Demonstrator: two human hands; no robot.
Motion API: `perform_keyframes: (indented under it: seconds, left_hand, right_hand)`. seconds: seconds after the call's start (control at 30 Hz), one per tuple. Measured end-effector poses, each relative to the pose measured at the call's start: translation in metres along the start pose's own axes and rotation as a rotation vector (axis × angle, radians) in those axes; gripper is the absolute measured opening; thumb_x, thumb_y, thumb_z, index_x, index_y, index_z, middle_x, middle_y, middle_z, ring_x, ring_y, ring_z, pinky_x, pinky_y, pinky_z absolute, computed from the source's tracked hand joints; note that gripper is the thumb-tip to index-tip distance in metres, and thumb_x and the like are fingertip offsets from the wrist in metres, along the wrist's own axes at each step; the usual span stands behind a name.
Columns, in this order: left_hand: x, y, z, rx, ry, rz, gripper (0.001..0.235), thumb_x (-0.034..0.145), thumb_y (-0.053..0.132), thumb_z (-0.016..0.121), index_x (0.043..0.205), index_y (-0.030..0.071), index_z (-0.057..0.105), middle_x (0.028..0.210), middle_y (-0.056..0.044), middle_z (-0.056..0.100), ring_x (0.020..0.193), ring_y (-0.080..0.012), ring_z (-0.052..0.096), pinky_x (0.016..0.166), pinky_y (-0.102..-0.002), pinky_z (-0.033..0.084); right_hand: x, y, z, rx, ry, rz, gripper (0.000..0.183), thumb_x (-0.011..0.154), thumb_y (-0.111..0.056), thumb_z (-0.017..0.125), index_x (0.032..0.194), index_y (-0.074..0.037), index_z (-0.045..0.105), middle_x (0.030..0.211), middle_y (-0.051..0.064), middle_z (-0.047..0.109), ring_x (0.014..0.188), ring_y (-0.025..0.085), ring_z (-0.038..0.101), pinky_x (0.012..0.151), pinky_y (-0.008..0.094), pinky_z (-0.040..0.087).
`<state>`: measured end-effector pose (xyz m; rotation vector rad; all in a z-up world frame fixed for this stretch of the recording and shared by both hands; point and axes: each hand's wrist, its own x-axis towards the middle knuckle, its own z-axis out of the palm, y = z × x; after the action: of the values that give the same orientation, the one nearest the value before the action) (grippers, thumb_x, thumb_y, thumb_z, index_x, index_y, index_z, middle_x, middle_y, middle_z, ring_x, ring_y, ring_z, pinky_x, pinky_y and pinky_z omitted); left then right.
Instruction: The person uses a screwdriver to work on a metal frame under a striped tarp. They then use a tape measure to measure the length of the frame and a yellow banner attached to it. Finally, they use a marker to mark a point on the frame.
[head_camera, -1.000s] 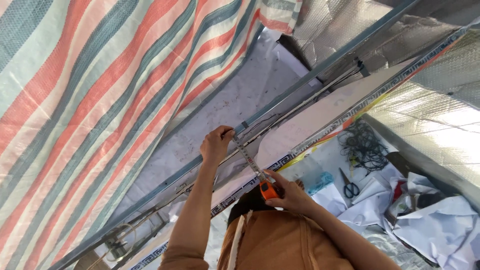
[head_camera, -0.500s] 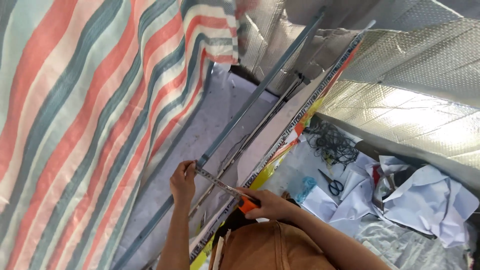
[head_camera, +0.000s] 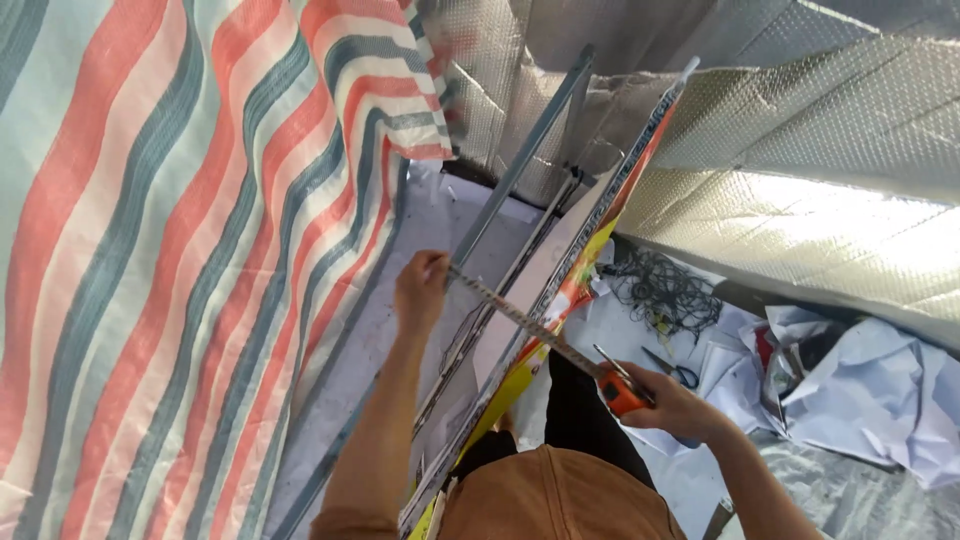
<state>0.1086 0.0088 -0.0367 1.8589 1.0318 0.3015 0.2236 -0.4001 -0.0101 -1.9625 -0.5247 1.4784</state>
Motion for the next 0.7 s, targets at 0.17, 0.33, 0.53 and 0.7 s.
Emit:
perform_keyframes:
  seconds: [0.17, 0.33, 0.53, 0.7]
  left_hand:
    - [0.052, 0.045, 0.055, -0.004, -0.01, -0.113, 0.021, 0.093, 0.028, 0.065, 0.108, 0.019, 0.076, 0.092, 0.002, 0.075, 0.081, -0.0139, 0.068, 0.075, -0.03, 0.053]
    - [0.096, 0.039, 0.097, 0.161, 0.043, -0.285, 0.022, 0.092, 0.037, 0.067, 0.103, 0.025, 0.081, 0.086, 0.005, 0.077, 0.077, -0.0158, 0.068, 0.071, -0.032, 0.053]
    - [0.083, 0.065, 0.1, 0.145, -0.027, -0.452, 0.026, 0.093, 0.042, 0.064, 0.107, 0.028, 0.081, 0.077, 0.006, 0.072, 0.07, -0.0147, 0.062, 0.068, -0.031, 0.049]
    - [0.074, 0.068, 0.101, 0.197, -0.023, -0.394, 0.028, 0.097, 0.042, 0.06, 0.113, 0.027, 0.078, 0.094, 0.007, 0.078, 0.082, -0.0165, 0.069, 0.075, -0.033, 0.052]
  right_hand:
    - [0.037, 0.005, -0.052, 0.013, 0.048, 0.052, 0.086, 0.069, -0.019, 0.08, 0.151, -0.017, 0.053, 0.093, 0.01, 0.076, 0.07, 0.022, 0.061, 0.068, 0.033, 0.044]
    - [0.084, 0.013, -0.097, -0.063, 0.048, -0.054, 0.088, 0.07, -0.039, 0.086, 0.15, -0.019, 0.054, 0.078, 0.006, 0.074, 0.059, 0.019, 0.059, 0.058, 0.032, 0.038]
    - [0.123, -0.007, -0.131, -0.082, -0.065, -0.06, 0.094, 0.074, -0.034, 0.085, 0.156, -0.018, 0.044, 0.079, 0.006, 0.07, 0.066, 0.02, 0.058, 0.065, 0.034, 0.04]
    - [0.154, -0.056, -0.123, -0.021, -0.146, -0.111, 0.096, 0.078, -0.009, 0.08, 0.161, -0.019, 0.034, 0.091, 0.007, 0.073, 0.071, 0.018, 0.059, 0.069, 0.032, 0.046]
